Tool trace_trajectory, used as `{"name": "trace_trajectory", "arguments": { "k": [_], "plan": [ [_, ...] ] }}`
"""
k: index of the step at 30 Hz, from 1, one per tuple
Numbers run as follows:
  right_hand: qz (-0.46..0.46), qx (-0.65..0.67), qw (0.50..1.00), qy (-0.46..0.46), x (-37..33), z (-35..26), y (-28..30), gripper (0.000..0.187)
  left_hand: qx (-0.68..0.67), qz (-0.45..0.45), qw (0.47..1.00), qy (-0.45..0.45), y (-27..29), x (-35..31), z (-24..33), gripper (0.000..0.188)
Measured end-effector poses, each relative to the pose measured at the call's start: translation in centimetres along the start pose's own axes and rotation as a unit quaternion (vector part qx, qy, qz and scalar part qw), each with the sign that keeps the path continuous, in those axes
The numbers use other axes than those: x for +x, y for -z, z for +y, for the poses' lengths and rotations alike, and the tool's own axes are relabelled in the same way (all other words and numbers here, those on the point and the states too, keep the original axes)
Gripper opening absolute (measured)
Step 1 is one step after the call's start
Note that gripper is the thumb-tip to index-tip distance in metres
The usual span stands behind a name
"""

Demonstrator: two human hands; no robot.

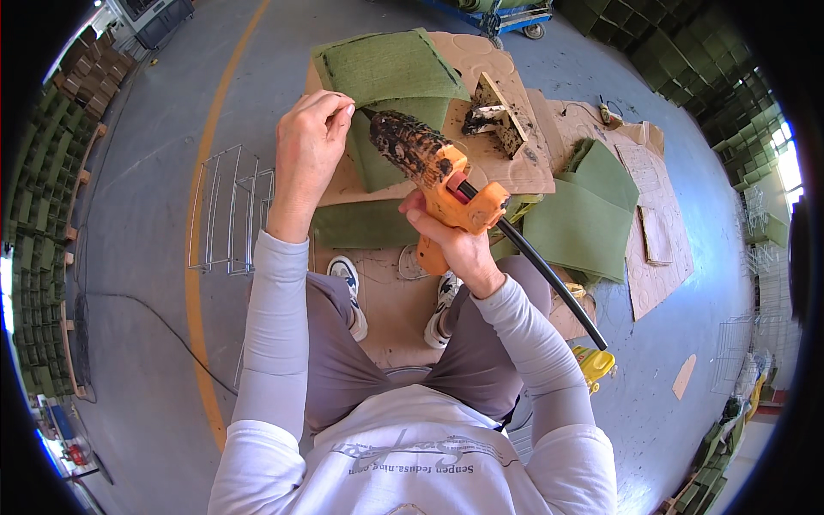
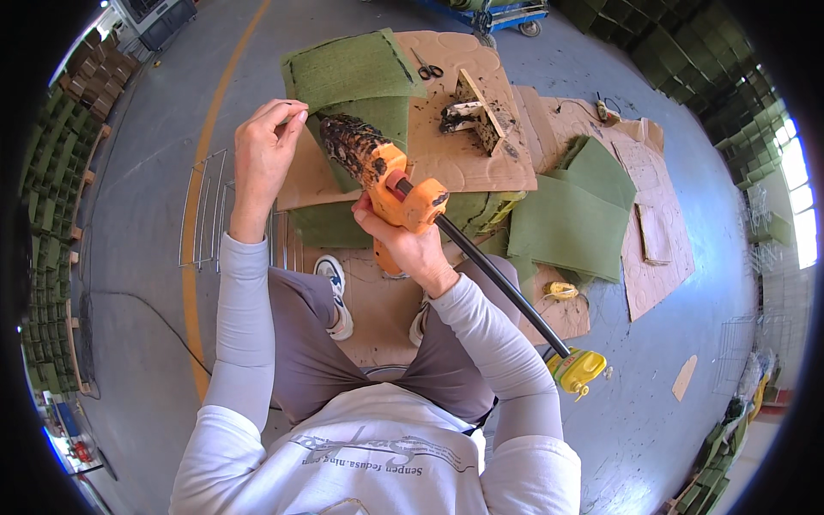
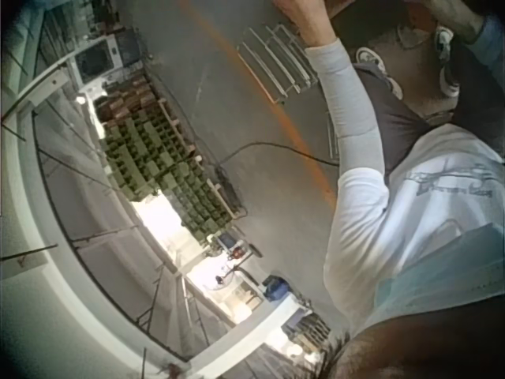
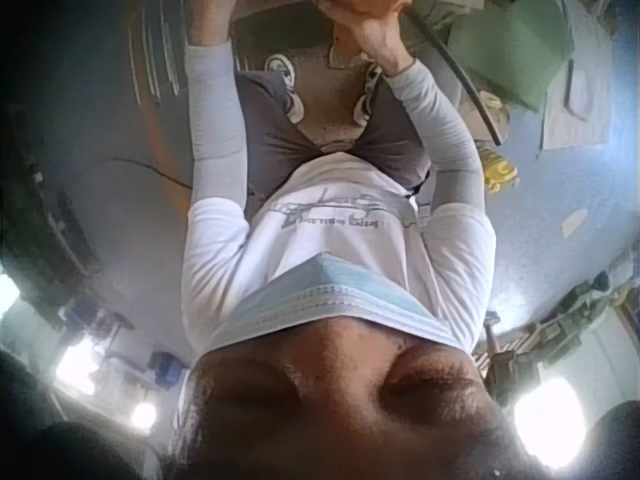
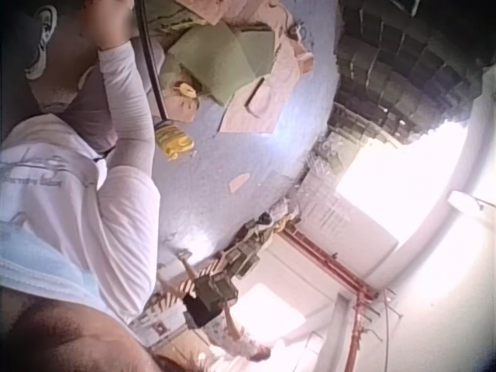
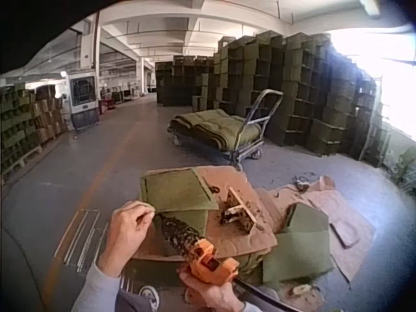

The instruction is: The person sits on the floor and uses a hot glue gun to apply adhesive to the edges of a green fabric piece placed on a cardboard surface. They press the fabric edges together to secure them, repeating the process along the perimeter.

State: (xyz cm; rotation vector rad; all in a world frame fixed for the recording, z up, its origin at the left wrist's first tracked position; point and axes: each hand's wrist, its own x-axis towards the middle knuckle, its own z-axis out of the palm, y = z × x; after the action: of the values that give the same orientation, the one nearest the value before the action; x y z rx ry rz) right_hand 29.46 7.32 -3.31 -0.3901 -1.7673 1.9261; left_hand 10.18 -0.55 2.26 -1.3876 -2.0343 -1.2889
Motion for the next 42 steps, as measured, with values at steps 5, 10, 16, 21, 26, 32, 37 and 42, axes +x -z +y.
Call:
{"name": "trace_trajectory", "arguments": {
  "k": [5,10,16,21,26,32,37,42],
  "plan": [
    [0.016,0.033,0.999,-0.008,0.1,0.3,0.2,0.01,0.0,0.006,1.0,-0.008,-0.2,0.0,-0.1,0.006],
    [-0.002,0.009,1.0,0.01,0.1,0.6,0.2,0.009,0.016,0.004,1.0,-0.024,-0.3,0.1,0.1,0.008],
    [0.022,0.028,0.999,-0.005,0.1,0.7,0.1,0.009,0.036,0.012,0.999,-0.031,-0.4,0.0,-0.1,0.009],
    [0.029,0.039,0.999,-0.014,-0.1,0.7,0.2,0.01,0.042,0.015,0.998,-0.033,-0.5,0.0,-0.2,0.009],
    [0.018,0.027,0.999,-0.001,-0.1,0.6,0.0,0.01,0.052,0.012,0.998,-0.041,-0.4,0.0,-0.3,0.011],
    [0.05,0.052,0.997,-0.008,-0.1,1.0,0.5,0.011,0.05,0.012,0.998,-0.038,-0.5,0.0,-0.5,0.011],
    [0.061,0.056,0.996,-0.011,-0.2,1.4,1.3,0.021,0.047,0.011,0.998,-0.035,-0.5,0.0,-0.5,0.01],
    [0.049,0.046,0.998,-0.001,-0.3,1.4,0.9,0.018,0.048,0.016,0.998,-0.036,-0.6,0.0,-0.3,0.009]
  ]
}}
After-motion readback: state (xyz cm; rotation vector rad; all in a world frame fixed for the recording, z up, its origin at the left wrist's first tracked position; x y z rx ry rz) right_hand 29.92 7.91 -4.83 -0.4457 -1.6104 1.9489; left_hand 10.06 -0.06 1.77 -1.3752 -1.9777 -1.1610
